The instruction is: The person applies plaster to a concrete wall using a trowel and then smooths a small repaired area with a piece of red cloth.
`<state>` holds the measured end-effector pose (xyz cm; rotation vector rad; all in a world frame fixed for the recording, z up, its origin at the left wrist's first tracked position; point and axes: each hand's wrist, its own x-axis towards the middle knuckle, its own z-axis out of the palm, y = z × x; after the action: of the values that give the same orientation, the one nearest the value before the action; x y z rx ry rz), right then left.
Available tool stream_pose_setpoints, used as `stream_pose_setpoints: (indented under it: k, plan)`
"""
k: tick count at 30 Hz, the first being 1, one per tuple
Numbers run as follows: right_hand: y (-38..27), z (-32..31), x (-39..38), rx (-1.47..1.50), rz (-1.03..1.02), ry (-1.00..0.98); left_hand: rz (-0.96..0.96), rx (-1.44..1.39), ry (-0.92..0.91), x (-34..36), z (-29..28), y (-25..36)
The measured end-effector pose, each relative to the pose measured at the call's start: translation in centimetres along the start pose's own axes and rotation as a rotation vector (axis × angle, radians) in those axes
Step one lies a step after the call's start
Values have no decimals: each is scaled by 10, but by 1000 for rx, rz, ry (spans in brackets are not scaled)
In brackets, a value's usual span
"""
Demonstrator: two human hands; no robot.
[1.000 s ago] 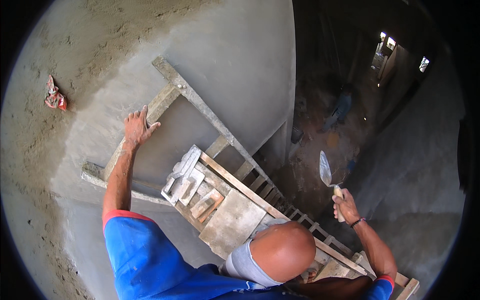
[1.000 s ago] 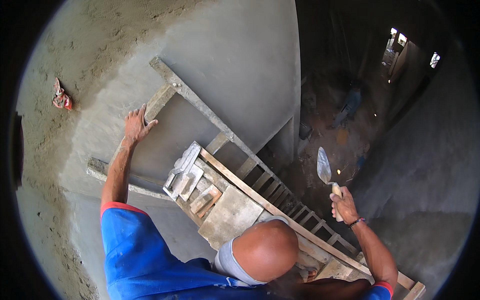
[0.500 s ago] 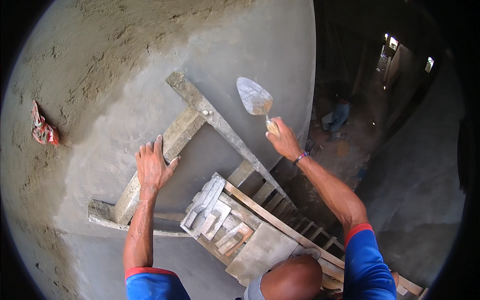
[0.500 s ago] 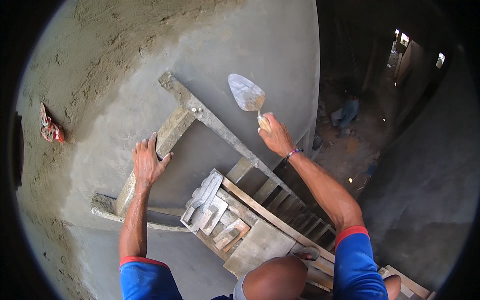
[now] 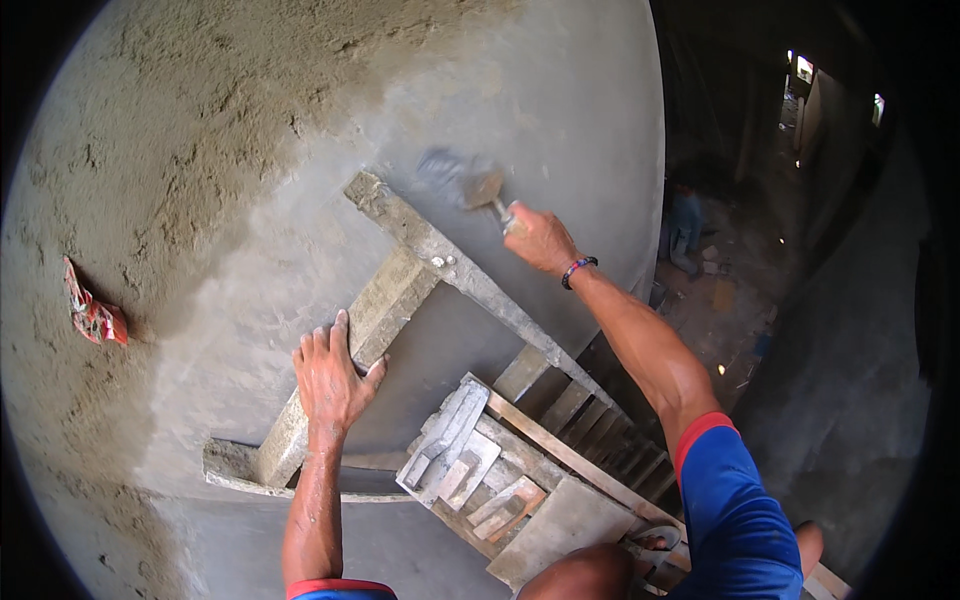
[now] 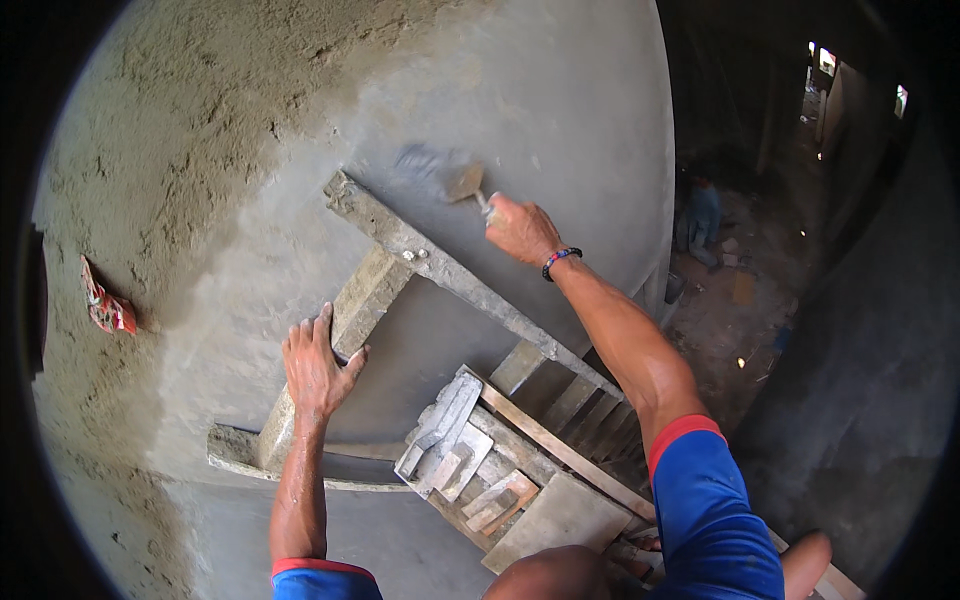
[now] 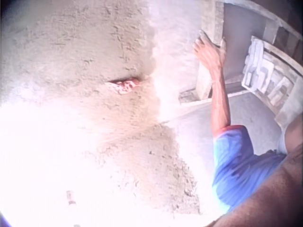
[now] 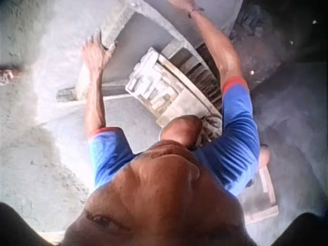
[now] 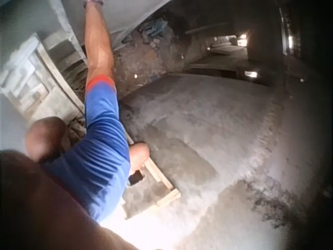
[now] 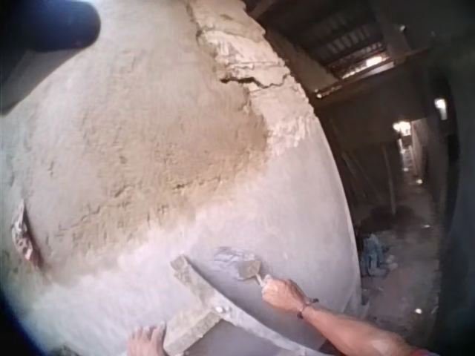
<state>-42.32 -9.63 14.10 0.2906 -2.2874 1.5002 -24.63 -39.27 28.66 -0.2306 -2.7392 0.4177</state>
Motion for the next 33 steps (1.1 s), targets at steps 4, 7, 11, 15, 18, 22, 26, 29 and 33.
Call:
stream_pose_setpoints:
  k: [4, 7, 11, 15, 18, 22, 26, 29, 33]
  plan:
    - [-1, 12, 8, 146, 112, 181, 10, 12, 18, 2, 4, 2]
    - [2, -2, 6, -97, -181, -120, 22, 6, 31, 1, 4, 0]
    - [-33, -2, 21, 291, 202, 177, 20, -6, 35, 0, 6, -1]
    - [-52, -21, 23, -42, -79, -137, -4, 5, -6, 0, 2, -1]
    - [-48, 3, 14, -13, -76, -124, 1, -6, 13, 0, 3, 0]
    - [-38, 17, 15, 247, 62, 73, -6, -15, 9, 1, -1, 2]
    - [-47, -5, 31, 518, 328, 138, 17, -33, 34, 2, 6, -3]
    - [-36, -14, 32, 313, 177, 172, -2, -54, 27, -2, 5, 0]
    - [-43, -32, 43, 512, 397, 142, -3, -43, 32, 0, -1, 1]
